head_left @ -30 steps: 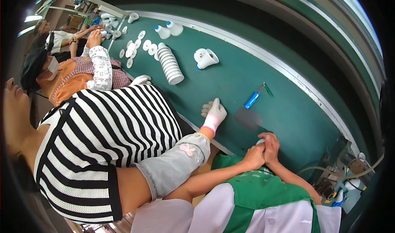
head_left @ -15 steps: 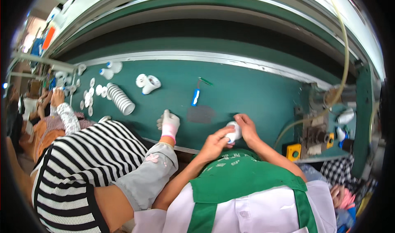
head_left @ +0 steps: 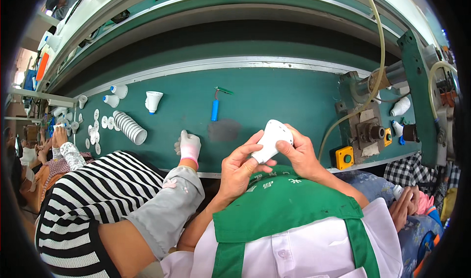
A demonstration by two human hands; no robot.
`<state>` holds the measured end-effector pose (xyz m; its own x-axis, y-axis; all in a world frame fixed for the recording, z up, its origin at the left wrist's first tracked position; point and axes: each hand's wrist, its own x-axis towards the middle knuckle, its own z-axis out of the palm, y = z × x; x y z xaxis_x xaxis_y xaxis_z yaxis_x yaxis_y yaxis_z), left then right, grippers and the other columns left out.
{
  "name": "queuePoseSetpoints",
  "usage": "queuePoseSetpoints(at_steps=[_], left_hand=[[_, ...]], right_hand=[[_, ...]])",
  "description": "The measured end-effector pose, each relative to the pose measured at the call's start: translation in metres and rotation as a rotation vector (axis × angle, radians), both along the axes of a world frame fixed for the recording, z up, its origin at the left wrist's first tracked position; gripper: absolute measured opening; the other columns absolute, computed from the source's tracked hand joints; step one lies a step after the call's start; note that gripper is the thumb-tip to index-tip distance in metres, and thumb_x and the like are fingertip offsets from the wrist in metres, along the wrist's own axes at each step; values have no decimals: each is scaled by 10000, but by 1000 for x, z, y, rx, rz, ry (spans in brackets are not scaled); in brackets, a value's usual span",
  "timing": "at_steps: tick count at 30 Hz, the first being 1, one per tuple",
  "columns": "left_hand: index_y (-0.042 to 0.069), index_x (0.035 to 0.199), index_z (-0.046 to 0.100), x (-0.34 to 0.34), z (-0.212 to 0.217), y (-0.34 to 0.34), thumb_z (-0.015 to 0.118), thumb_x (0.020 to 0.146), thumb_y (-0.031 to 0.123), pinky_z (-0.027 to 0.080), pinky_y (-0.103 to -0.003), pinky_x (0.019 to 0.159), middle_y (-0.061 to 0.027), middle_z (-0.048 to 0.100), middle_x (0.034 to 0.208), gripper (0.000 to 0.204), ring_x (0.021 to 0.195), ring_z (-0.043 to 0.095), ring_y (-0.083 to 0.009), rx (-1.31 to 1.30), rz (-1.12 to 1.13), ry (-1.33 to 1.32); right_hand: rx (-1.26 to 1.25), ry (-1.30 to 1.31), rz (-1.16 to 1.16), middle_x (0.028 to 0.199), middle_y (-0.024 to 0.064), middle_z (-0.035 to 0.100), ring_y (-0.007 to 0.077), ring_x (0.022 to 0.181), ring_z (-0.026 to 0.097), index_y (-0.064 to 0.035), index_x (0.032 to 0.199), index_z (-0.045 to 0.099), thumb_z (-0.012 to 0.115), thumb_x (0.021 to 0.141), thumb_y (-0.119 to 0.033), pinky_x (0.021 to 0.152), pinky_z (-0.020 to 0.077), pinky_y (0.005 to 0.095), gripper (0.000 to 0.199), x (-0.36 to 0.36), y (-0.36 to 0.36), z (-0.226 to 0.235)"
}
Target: The person assembles light bulbs on a production line by fitting circuit boards and batteries into bulb casings by hand.
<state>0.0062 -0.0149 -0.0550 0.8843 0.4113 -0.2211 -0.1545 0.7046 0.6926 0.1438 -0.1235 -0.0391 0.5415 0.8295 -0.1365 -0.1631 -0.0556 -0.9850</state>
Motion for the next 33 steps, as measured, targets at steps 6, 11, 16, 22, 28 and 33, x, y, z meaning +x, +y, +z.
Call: queuePoseSetpoints(at_steps=[6,11,16,22,28,33], left_hand=[[-37,973,577,-5,-4,1,479,829,-59,531,-288,608,-214,455,1261,176,717,622,-230,74,66,-36],[4,1146,490,-3,19,15,504,836,0,522,-299,653,-189,492,1221,310,805,608,-225,-64,-12,-21],[15,1246,417,-5,-6,19,546,876,163,501,-323,717,-122,539,1141,419,909,571,-198,-217,-168,-123],[29,1238,441,-15,-23,18,580,858,158,477,-347,795,-100,541,1141,425,982,553,-193,-222,-109,-159],[51,1170,502,-11,-22,18,621,806,62,411,-361,915,-134,493,1204,383,1089,499,-216,-100,-129,-274],[32,1097,532,-8,-5,19,622,816,358,384,-332,930,-145,479,1206,439,1095,487,-209,-157,-256,-256]], right_hand=[[5,-66,30,1053,88,521,169,948,497,21,1064,554,563,870,-231,830,398,304,318,-4,-7,11],[27,-217,122,1050,113,524,214,956,520,17,1048,556,636,790,-162,824,409,322,324,3,-10,17],[91,-746,161,1107,156,522,315,970,537,0,1067,552,728,627,-59,825,436,361,478,-1,-2,44],[108,-1035,108,911,132,597,273,786,572,-15,1031,580,733,607,-84,646,431,333,456,6,-5,60],[-61,-1049,122,761,73,551,237,687,554,-27,840,580,713,609,-80,565,398,333,272,-10,-1,61],[58,-1090,194,679,59,496,230,616,534,-37,780,550,682,601,-83,542,427,354,228,-8,3,56]])
